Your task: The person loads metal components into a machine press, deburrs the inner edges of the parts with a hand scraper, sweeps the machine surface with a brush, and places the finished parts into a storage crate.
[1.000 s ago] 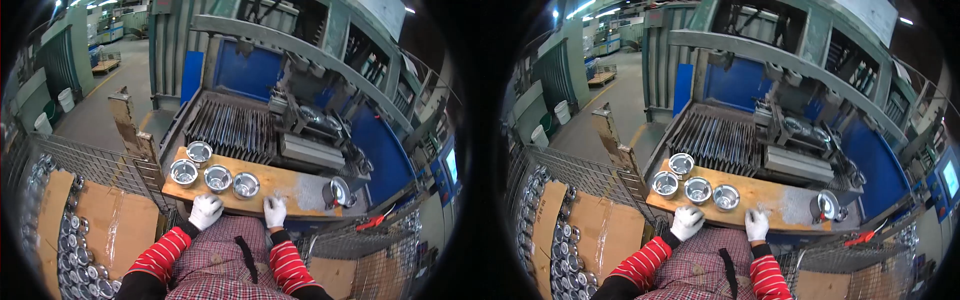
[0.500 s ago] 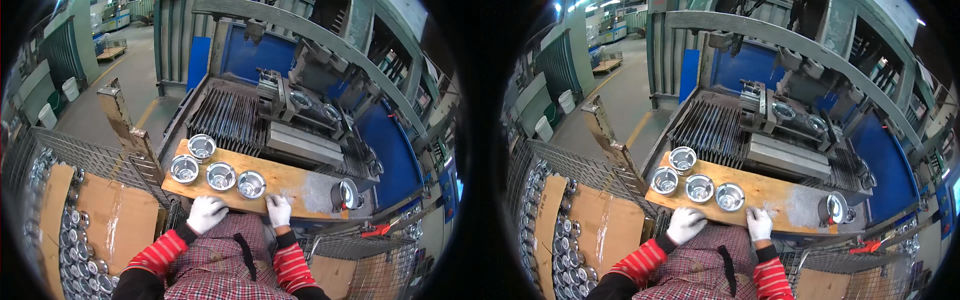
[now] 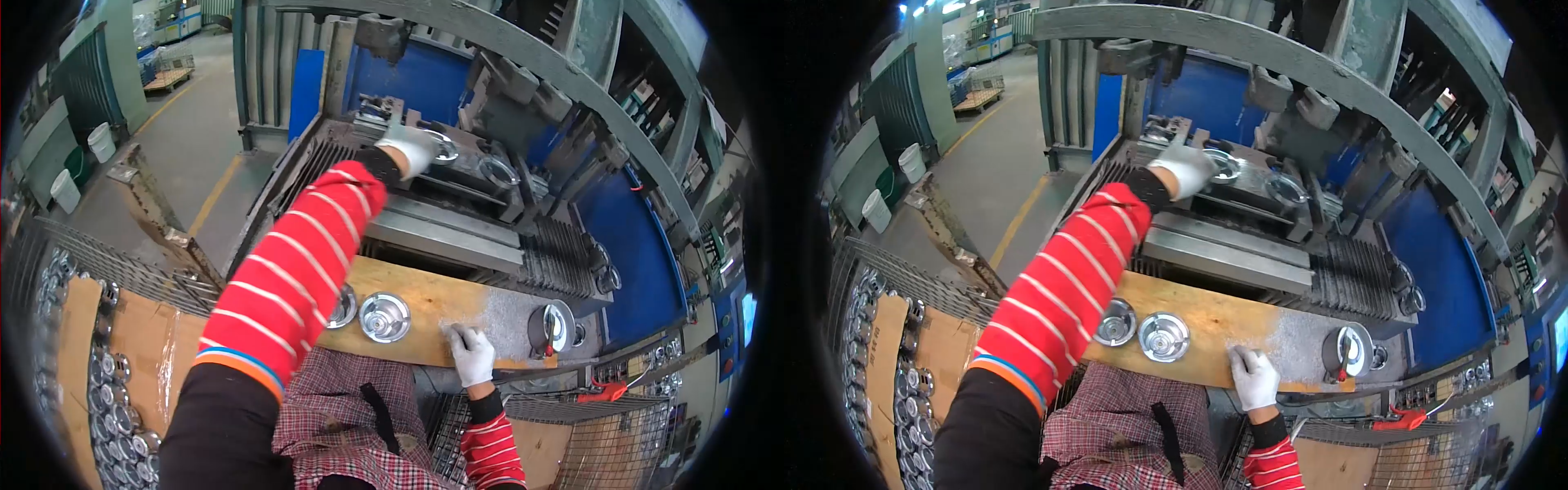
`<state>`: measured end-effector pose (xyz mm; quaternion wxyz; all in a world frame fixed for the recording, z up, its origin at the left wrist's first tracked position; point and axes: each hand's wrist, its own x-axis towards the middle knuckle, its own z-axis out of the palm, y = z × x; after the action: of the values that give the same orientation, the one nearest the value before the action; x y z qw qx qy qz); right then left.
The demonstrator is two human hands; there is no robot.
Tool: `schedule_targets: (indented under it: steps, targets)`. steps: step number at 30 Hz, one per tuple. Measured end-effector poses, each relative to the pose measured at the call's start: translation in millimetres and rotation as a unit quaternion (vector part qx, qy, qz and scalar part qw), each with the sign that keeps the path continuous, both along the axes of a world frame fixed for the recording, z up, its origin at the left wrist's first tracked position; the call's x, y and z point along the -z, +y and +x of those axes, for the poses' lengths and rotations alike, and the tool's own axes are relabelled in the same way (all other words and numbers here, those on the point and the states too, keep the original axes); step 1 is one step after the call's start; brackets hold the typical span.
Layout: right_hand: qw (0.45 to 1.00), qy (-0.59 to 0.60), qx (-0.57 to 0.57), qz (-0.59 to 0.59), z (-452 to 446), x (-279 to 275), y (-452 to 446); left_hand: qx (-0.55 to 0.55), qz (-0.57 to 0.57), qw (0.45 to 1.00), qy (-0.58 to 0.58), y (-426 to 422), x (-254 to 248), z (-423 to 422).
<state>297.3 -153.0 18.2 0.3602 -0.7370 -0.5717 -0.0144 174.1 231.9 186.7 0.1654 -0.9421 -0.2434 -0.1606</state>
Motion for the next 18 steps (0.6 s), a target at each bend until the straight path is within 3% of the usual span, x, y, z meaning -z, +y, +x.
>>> schedule_targets:
  steps: [2,6,14,17,18]
  targets:
    - [0.998,-0.055,-0.009,0.004,16.2,-15.1,2.3,-0.031,-0.033,0.999,0.021,-5.2,-13.2,-18.6]
    - [0.985,-0.131,-0.032,0.109,0.7,-101.9,51.2,-0.038,-0.044,0.998,0.009,3.2,-8.5,-37.6]
    - [0.946,-0.246,-0.091,0.192,1.7,-186.9,172.8,-0.09,-0.038,0.994,-0.051,18.7,5.0,-79.9]
    - [0.927,-0.375,0.009,-0.021,28.2,-197.2,229.5,-0.127,-0.066,0.99,0.015,21.6,-4.3,-83.8]
    - [0.932,-0.362,-0.007,0.002,26.8,-199.5,233.7,-0.141,-0.065,0.988,0.015,21.8,-6.8,-90.5]
